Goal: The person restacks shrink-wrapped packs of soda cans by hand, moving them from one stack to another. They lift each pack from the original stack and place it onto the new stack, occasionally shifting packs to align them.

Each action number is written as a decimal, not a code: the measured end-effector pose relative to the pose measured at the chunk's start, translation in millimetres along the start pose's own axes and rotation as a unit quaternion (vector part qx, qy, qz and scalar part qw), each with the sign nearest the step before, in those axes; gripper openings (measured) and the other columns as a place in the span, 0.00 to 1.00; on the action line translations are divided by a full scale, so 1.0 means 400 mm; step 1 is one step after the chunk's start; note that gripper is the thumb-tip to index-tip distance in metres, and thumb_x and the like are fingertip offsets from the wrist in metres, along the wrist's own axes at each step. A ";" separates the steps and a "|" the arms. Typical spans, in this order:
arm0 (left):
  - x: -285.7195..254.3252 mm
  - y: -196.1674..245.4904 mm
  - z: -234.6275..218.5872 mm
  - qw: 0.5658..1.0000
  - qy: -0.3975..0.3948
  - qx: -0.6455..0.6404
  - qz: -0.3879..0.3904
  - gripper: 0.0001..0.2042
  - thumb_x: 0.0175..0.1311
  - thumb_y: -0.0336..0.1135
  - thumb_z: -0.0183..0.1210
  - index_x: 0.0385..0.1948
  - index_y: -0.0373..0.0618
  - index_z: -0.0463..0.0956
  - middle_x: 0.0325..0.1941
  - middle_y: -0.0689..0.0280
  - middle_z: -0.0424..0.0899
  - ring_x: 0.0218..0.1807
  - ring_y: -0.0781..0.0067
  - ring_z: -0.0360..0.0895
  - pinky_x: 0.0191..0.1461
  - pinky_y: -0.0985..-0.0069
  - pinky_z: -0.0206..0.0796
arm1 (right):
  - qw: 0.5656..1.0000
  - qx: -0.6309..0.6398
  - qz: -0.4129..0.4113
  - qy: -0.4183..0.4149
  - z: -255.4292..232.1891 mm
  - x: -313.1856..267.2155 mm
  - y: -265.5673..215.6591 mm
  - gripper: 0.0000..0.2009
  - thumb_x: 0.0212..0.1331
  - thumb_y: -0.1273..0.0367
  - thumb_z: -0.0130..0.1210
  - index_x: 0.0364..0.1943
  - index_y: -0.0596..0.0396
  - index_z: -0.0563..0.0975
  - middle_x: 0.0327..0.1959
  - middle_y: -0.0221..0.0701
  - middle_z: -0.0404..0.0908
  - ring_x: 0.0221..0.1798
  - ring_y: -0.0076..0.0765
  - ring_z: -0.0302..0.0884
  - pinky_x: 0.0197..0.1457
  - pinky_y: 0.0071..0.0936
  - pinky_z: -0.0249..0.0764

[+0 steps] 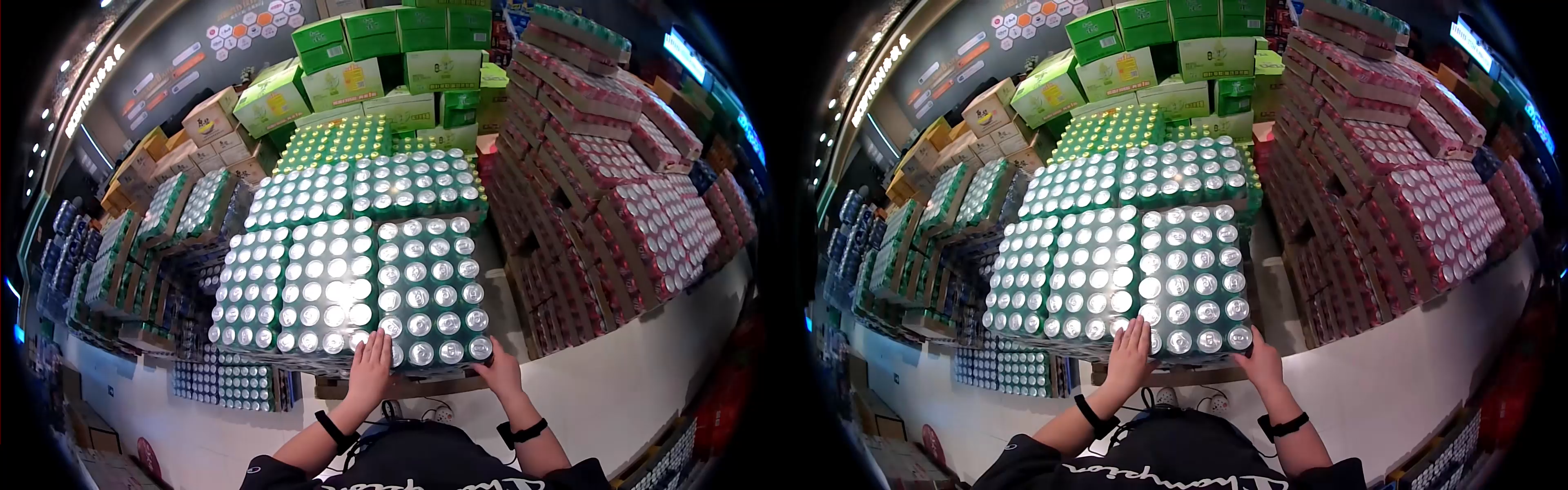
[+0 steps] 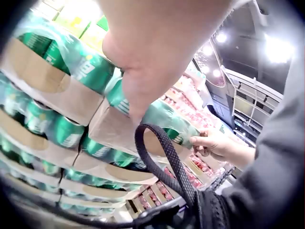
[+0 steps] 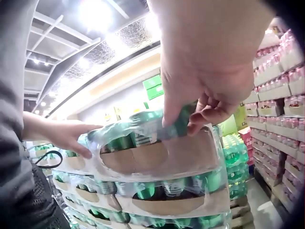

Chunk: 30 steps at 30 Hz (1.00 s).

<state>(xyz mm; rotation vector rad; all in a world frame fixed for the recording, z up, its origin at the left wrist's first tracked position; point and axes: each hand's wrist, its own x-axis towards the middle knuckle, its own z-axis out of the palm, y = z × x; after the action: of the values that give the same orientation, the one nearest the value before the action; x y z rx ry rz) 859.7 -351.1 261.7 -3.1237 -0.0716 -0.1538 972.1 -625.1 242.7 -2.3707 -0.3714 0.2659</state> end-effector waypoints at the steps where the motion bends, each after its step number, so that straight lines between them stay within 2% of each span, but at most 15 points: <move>1: 0.001 0.001 0.011 1.000 0.010 0.001 -0.007 0.47 0.37 0.48 0.70 0.63 0.40 0.55 0.68 0.57 0.57 0.70 0.60 0.53 0.70 0.55 0.43 | 1.000 -0.002 -0.009 0.001 0.000 0.006 0.002 0.38 0.38 0.63 0.69 0.58 0.57 0.65 0.32 0.42 0.81 0.35 0.46 0.80 0.39 0.36 0.74; 7: 0.052 -0.009 0.000 0.999 0.013 0.008 -0.033 0.45 0.38 0.47 0.69 0.63 0.45 0.56 0.68 0.63 0.58 0.70 0.70 0.54 0.70 0.54 0.41 | 0.997 0.047 -0.045 0.030 0.037 0.088 0.045 0.37 0.37 0.61 0.68 0.57 0.54 0.67 0.33 0.45 0.80 0.39 0.52 0.78 0.41 0.40 0.74; 11: 0.076 0.007 0.014 0.998 0.003 -0.008 -0.068 0.45 0.40 0.46 0.69 0.64 0.46 0.54 0.70 0.63 0.56 0.70 0.69 0.53 0.70 0.54 0.40 | 0.996 0.074 -0.022 0.036 0.028 0.092 0.018 0.37 0.39 0.60 0.67 0.58 0.52 0.66 0.37 0.45 0.80 0.42 0.51 0.78 0.43 0.39 0.74; 17: 0.022 0.024 -0.024 0.997 0.011 -0.020 -0.071 0.42 0.46 0.44 0.66 0.64 0.44 0.53 0.69 0.57 0.53 0.69 0.53 0.51 0.70 0.55 0.43 | 0.987 0.147 -0.057 0.023 0.050 0.043 0.074 0.39 0.43 0.63 0.65 0.63 0.50 0.59 0.42 0.42 0.80 0.43 0.45 0.78 0.44 0.35 0.73; 18: -0.008 0.025 -0.025 0.996 0.036 -0.046 -0.073 0.40 0.47 0.43 0.65 0.63 0.45 0.54 0.69 0.56 0.54 0.69 0.53 0.52 0.69 0.56 0.45 | 0.983 0.181 -0.030 -0.008 0.048 0.013 0.082 0.38 0.45 0.66 0.63 0.63 0.52 0.57 0.37 0.38 0.80 0.39 0.40 0.79 0.42 0.32 0.73; 20: -0.091 0.028 -0.030 0.993 0.070 -0.074 -0.062 0.37 0.48 0.39 0.63 0.62 0.45 0.56 0.66 0.53 0.57 0.67 0.51 0.55 0.68 0.58 0.49 | 0.976 0.208 -0.059 0.041 0.111 -0.048 0.184 0.32 0.49 0.66 0.60 0.59 0.56 0.60 0.23 0.30 0.73 0.28 0.32 0.74 0.35 0.30 0.71; 22: -0.217 0.002 0.008 0.990 0.058 -0.094 -0.092 0.33 0.48 0.37 0.61 0.59 0.44 0.59 0.62 0.52 0.61 0.63 0.51 0.60 0.65 0.60 0.53 | 0.988 0.135 -0.058 0.040 0.174 -0.136 0.295 0.27 0.52 0.66 0.58 0.56 0.56 0.62 0.22 0.32 0.73 0.24 0.33 0.71 0.31 0.30 0.68; 23: -0.295 -0.012 0.030 0.988 0.048 -0.106 -0.105 0.31 0.48 0.36 0.60 0.58 0.43 0.60 0.61 0.52 0.63 0.61 0.51 0.62 0.64 0.61 0.55 | 0.994 0.095 0.033 -0.038 0.193 -0.188 0.344 0.26 0.52 0.62 0.57 0.54 0.55 0.64 0.22 0.35 0.74 0.28 0.42 0.75 0.34 0.36 0.70; 24: -0.373 -0.023 0.042 0.980 -0.014 -0.128 -0.155 0.27 0.48 0.34 0.59 0.54 0.43 0.63 0.56 0.53 0.67 0.56 0.52 0.67 0.59 0.61 0.60 | 0.994 0.026 0.045 -0.097 0.226 -0.241 0.419 0.24 0.52 0.61 0.57 0.52 0.55 0.67 0.25 0.38 0.78 0.31 0.46 0.77 0.36 0.39 0.71; 25: -0.459 -0.039 0.057 0.965 -0.075 -0.150 -0.203 0.24 0.48 0.32 0.58 0.51 0.43 0.66 0.52 0.54 0.71 0.51 0.52 0.72 0.54 0.61 0.65 | 0.974 -0.050 0.055 -0.213 0.292 -0.290 0.572 0.21 0.52 0.62 0.58 0.49 0.55 0.70 0.25 0.37 0.78 0.31 0.38 0.78 0.33 0.34 0.72; 26: -0.572 -0.066 0.102 0.945 -0.194 -0.116 -0.235 0.21 0.50 0.34 0.57 0.49 0.44 0.68 0.48 0.55 0.74 0.48 0.54 0.74 0.50 0.60 0.67 | 0.910 -0.074 -0.004 -0.408 0.274 -0.329 0.628 0.20 0.52 0.58 0.58 0.44 0.57 0.75 0.29 0.36 0.80 0.37 0.40 0.78 0.41 0.36 0.71; 27: -0.699 -0.085 0.145 0.898 -0.304 -0.123 -0.294 0.17 0.53 0.36 0.54 0.46 0.44 0.71 0.47 0.54 0.76 0.51 0.54 0.74 0.51 0.62 0.68 | 0.809 -0.065 -0.065 -0.581 0.254 -0.369 0.681 0.21 0.51 0.54 0.58 0.39 0.58 0.79 0.33 0.35 0.82 0.43 0.41 0.78 0.49 0.37 0.71; 28: -0.832 -0.094 0.184 0.826 -0.406 -0.135 -0.368 0.16 0.54 0.39 0.54 0.44 0.45 0.75 0.47 0.55 0.78 0.50 0.53 0.75 0.52 0.61 0.68 | 0.771 -0.088 -0.058 -0.627 0.282 -0.399 0.712 0.21 0.51 0.55 0.57 0.40 0.58 0.79 0.33 0.35 0.82 0.41 0.41 0.78 0.48 0.37 0.71; 29: -0.981 -0.119 0.261 0.739 -0.502 -0.174 -0.414 0.17 0.55 0.43 0.53 0.44 0.44 0.77 0.52 0.56 0.77 0.53 0.52 0.74 0.54 0.61 0.67 | 0.764 -0.114 -0.034 -0.634 0.304 -0.433 0.747 0.20 0.51 0.55 0.57 0.40 0.59 0.78 0.32 0.36 0.82 0.40 0.41 0.78 0.47 0.36 0.72; 30: -1.081 -0.095 0.232 0.665 -0.504 -0.202 -0.513 0.19 0.57 0.45 0.53 0.46 0.44 0.77 0.56 0.55 0.74 0.56 0.52 0.72 0.57 0.61 0.65 | 0.766 -0.140 -0.012 -0.627 0.328 -0.458 0.778 0.20 0.52 0.56 0.57 0.40 0.59 0.78 0.32 0.36 0.82 0.39 0.41 0.78 0.45 0.36 0.73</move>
<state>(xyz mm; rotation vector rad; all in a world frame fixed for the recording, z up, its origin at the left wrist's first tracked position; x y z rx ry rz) 437.1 -331.3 127.3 -2.5238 -1.9351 1.7182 821.6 -824.8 -49.2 -2.0847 -1.0895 1.9134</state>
